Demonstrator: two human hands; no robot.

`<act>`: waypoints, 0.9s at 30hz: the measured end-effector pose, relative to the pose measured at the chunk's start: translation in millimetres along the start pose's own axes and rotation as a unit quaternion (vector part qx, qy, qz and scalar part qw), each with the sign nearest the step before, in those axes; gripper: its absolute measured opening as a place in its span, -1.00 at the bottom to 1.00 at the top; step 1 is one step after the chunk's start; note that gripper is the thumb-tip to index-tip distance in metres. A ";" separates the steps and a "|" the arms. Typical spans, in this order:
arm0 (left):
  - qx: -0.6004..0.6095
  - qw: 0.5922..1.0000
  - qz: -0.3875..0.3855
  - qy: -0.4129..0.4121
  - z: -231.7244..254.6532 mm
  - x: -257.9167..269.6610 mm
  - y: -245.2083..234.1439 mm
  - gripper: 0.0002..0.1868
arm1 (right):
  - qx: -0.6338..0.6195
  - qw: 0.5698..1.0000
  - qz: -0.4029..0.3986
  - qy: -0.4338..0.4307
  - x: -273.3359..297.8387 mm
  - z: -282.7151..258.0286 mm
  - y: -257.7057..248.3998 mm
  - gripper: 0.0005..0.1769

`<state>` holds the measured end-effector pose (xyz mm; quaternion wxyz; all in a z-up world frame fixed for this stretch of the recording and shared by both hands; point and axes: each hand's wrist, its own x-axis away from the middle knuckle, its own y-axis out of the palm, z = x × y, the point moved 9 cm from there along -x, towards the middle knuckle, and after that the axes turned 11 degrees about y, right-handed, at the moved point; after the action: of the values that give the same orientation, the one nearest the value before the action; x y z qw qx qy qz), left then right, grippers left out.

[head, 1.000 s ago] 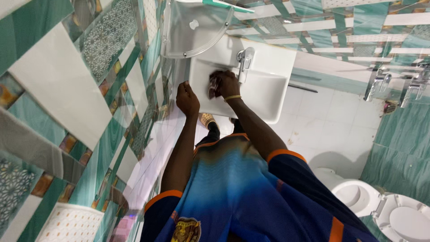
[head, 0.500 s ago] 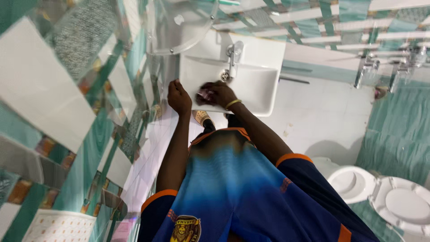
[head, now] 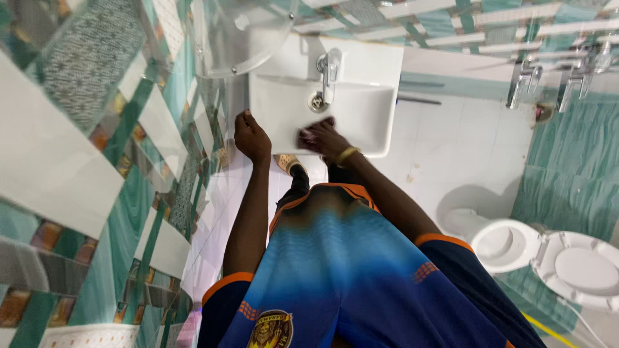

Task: The person cleans a bathroom sink and faucet using a cloth, wiping the interior basin, the rim, and the metal fixtures.

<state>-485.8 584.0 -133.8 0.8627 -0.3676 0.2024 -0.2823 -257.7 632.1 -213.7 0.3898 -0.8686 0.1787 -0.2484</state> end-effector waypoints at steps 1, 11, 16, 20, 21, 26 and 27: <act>0.000 1.000 0.005 0.009 1.9 0.8 0.0 -0.58 | -0.042 0.997 -0.006 0.062 -9.1 -9.6 2.7 -0.41; 0.028 0.999 -0.019 -0.021 4.4 5.5 4.2 -0.57 | -0.056 0.971 0.082 0.216 103.9 31.0 -56.5 -0.54; 0.005 1.000 -0.013 0.027 16.5 15.1 -1.3 -0.58 | 0.149 0.983 0.021 0.109 134.3 73.8 -98.5 -0.49; -0.050 0.997 0.005 0.056 18.8 16.7 -1.6 -0.60 | 0.354 0.927 0.063 0.106 78.0 105.5 -127.8 -0.42; -0.055 0.997 0.002 0.061 18.8 16.0 0.7 -0.60 | 0.336 0.931 0.075 0.121 78.0 104.4 -124.4 -0.36; -0.042 0.998 -0.022 0.036 16.4 11.3 3.4 -0.60 | 0.262 0.951 0.032 0.163 113.1 93.0 -97.6 -0.31; -0.045 0.998 -0.026 0.027 15.4 13.8 2.6 -0.60 | 0.266 0.947 0.050 0.174 120.3 90.5 -99.4 -0.31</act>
<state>-465.9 584.7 -127.7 0.8320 -0.4032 0.2278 -0.3054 -96.6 687.6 -154.2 0.5813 -0.6667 0.2146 -0.4142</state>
